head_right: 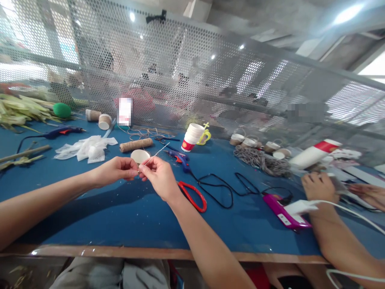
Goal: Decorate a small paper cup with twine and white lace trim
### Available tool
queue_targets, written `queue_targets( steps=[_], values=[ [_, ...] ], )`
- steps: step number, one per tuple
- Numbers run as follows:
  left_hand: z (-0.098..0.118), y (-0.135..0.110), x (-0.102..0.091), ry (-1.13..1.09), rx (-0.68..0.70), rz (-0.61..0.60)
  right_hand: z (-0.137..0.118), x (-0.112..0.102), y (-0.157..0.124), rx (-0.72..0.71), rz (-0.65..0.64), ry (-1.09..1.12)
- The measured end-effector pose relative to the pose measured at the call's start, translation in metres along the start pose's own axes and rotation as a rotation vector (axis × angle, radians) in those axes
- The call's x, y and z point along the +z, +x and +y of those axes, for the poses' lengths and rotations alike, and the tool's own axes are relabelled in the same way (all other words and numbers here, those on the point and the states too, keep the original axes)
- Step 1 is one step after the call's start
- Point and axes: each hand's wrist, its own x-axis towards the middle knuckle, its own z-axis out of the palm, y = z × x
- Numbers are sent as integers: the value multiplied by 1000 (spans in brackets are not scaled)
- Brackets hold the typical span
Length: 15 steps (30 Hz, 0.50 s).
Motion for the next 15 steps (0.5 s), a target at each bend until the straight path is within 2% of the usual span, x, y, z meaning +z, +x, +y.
queue_targets(
  steps=[9,15],
  values=[
    [9,-2,-1,68,54,18,-2,4,-3,3,55,110],
    [4,0,-2,36,69,7,-2,6,-3,-9,68,116]
  ],
)
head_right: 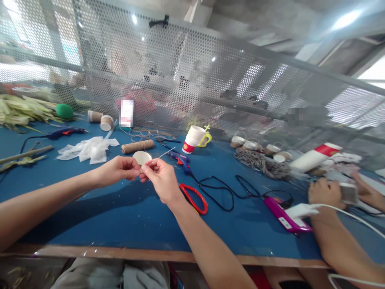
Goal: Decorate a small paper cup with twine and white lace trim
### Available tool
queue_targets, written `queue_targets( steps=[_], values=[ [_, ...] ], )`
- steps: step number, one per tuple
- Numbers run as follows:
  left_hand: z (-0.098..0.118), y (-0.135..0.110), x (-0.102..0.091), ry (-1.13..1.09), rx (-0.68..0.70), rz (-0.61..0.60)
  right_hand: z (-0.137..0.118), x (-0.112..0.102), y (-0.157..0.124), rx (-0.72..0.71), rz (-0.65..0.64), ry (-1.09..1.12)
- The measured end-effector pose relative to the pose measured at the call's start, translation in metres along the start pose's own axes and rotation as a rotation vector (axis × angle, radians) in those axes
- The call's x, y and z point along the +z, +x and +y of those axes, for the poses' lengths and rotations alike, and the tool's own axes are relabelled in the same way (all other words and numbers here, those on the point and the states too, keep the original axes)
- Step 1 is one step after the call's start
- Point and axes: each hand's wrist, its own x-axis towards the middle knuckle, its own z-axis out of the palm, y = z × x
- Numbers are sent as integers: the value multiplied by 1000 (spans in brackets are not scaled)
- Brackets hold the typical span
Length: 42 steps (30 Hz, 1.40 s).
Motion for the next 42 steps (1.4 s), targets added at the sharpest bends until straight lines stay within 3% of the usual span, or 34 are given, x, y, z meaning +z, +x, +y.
queue_targets(
  steps=[9,13,16,19,22,23,28,31,36,39,42],
  values=[
    [1,1,-7,-10,-11,10,0,0,3,57,4,63],
    [7,2,-26,6,68,190,-7,-5,9,111,31,221],
    [8,3,-29,-4,81,296,-11,-10,12,192,-13,404],
    [7,0,-13,-15,85,128,-13,-8,10,228,-89,523],
    [8,-5,11,-122,128,-122,-9,-1,6,224,-191,443],
    [8,-7,17,-128,119,-153,-7,1,5,217,-205,414],
    [6,-11,25,115,-19,60,-8,-1,5,84,-174,376],
    [8,-11,15,205,31,154,-16,-13,10,2,-113,395],
    [18,-9,-2,218,89,269,-22,-29,13,51,-80,446],
    [19,-7,-3,138,15,237,-18,-25,9,88,-142,411],
    [13,-6,5,-43,-63,67,-11,-12,4,135,-259,380]
  ],
)
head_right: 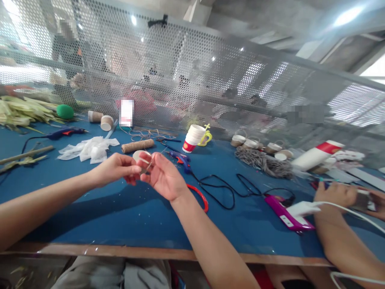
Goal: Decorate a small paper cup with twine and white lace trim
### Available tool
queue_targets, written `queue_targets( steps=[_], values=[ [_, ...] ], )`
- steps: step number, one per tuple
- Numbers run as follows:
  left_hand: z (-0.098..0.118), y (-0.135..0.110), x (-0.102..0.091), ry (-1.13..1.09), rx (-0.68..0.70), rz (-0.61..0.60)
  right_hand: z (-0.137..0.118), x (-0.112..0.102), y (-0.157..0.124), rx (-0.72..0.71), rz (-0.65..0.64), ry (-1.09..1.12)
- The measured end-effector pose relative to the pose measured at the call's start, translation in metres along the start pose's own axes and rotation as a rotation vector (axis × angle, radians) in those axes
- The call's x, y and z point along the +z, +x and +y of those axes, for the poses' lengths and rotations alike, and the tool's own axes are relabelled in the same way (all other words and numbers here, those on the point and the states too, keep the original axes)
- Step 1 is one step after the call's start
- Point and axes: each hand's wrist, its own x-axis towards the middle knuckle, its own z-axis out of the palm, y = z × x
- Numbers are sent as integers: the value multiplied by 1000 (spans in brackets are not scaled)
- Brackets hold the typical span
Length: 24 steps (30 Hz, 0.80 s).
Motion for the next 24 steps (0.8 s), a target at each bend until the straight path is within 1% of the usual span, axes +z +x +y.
queue_targets(
  steps=[2,3,5,7,8,10,12,13,15,16,18,19,21,22,24],
  values=[
    [-4,-1,7,-113,-25,-86,6,7,-1,41,-103,28],
    [-5,-1,10,-135,-31,-91,8,10,-1,55,-154,52],
    [-5,-2,13,-110,-47,-51,9,14,-2,64,-231,99],
    [-4,-3,13,-53,-69,-18,6,15,-3,61,-281,132],
    [-3,-4,11,-34,-70,-31,3,14,-3,54,-299,144],
    [1,-4,4,-14,-55,-110,-3,8,-4,29,-310,174],
    [4,-2,-7,-45,-17,-186,-11,-1,-3,-7,-265,211],
    [6,-1,-14,-98,18,-173,-14,-6,-3,-22,-221,232],
    [11,3,-30,-270,85,-82,-21,-17,-1,-34,-136,276],
    [13,6,-38,-367,118,-18,-24,-21,0,-33,-99,301],
    [16,10,-50,-487,155,95,-27,-25,0,-24,-66,361],
    [16,11,-52,-495,162,136,-27,-24,0,-17,-74,391],
    [16,12,-49,-401,141,166,-22,-19,-1,11,-152,429],
    [15,10,-44,-321,119,157,-18,-15,-2,33,-219,429],
    [13,5,-25,-160,86,109,-8,-5,-4,97,-384,366]
  ],
)
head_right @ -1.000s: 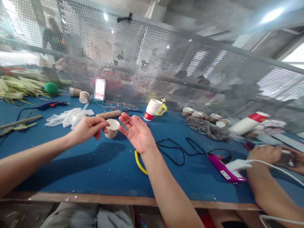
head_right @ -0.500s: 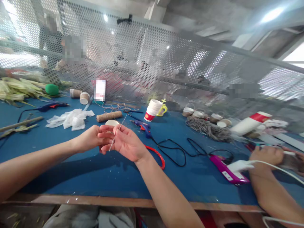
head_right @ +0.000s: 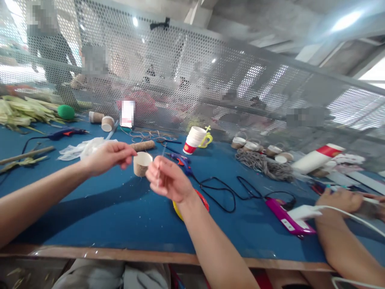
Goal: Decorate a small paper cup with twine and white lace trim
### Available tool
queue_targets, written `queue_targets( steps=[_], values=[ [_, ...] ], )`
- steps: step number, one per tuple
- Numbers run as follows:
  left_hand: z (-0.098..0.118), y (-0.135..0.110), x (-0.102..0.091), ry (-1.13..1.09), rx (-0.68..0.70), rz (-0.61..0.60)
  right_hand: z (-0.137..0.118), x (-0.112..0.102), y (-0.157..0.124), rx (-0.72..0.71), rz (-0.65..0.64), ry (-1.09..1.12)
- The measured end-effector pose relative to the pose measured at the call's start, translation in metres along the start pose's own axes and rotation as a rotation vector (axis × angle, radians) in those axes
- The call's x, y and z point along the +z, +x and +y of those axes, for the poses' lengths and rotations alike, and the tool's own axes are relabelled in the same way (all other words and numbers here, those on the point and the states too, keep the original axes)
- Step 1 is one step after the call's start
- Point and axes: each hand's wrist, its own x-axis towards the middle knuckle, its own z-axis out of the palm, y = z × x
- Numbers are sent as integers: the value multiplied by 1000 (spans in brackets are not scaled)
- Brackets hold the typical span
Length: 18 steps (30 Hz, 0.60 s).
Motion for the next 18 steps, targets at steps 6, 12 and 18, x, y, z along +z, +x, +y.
queue_targets(
  steps=[6,12,18],
  values=[
    [-10,-26,43,110,-134,-256,16,6,1,153,-198,-407],
    [8,-16,17,17,47,-59,-14,-7,-6,30,43,-393],
    [11,-9,7,-142,117,114,-5,-9,-6,110,-118,-236]
  ],
)
